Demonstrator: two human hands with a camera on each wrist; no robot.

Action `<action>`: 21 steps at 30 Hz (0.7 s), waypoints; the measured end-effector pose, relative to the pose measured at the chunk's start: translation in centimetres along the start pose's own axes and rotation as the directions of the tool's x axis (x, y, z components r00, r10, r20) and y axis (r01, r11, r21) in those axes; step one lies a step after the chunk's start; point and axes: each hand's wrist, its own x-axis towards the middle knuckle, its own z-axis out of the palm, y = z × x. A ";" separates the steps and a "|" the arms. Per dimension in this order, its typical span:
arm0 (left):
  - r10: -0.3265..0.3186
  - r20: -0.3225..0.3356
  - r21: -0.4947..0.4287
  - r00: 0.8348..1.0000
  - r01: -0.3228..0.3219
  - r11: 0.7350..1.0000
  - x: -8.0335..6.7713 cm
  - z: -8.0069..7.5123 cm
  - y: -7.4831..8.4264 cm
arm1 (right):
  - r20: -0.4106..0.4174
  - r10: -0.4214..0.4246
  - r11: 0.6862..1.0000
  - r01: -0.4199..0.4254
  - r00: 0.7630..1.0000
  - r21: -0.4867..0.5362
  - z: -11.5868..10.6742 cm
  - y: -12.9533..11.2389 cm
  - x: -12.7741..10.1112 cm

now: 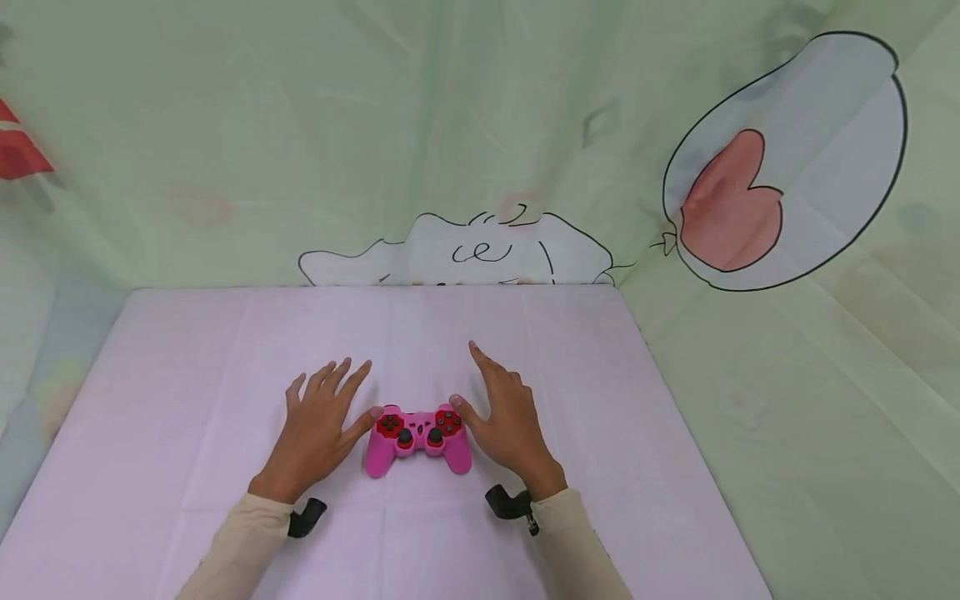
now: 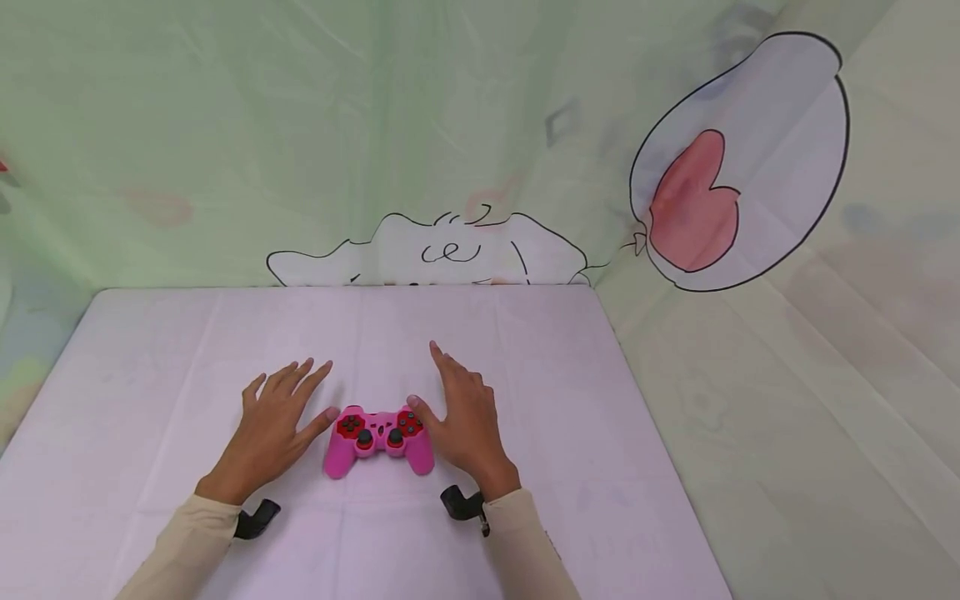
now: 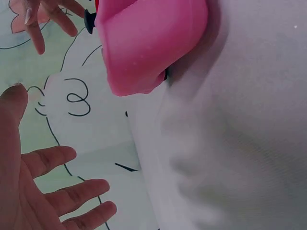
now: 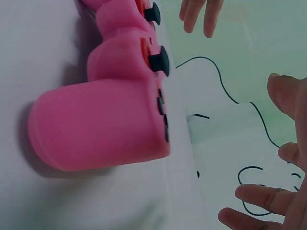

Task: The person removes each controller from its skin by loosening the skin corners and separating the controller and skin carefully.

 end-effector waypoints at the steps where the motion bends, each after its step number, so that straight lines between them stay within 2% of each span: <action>1: 0.003 -0.006 -0.007 1.000 -0.003 1.000 -0.1 0.2 -0.1 | 0.005 0.006 1.000 -0.006 1.000 0.007 0.2 0.1 -0.1; 6: 0.012 -0.031 -0.039 0.999 -0.013 0.999 -0.6 1.3 -0.5 | 0.031 0.026 0.998 -0.028 0.999 0.062 0.8 0.4 -0.4; 12: -0.008 -0.025 -0.087 1.000 0.006 0.996 -1.3 2.4 -0.5 | 0.065 0.037 0.992 -0.045 0.997 0.122 1.5 0.8 -0.9; 21: -0.032 -0.020 -0.150 0.999 0.029 0.988 -2.2 3.4 -0.4 | 0.091 0.052 0.986 -0.066 0.994 0.156 2.4 1.0 -1.7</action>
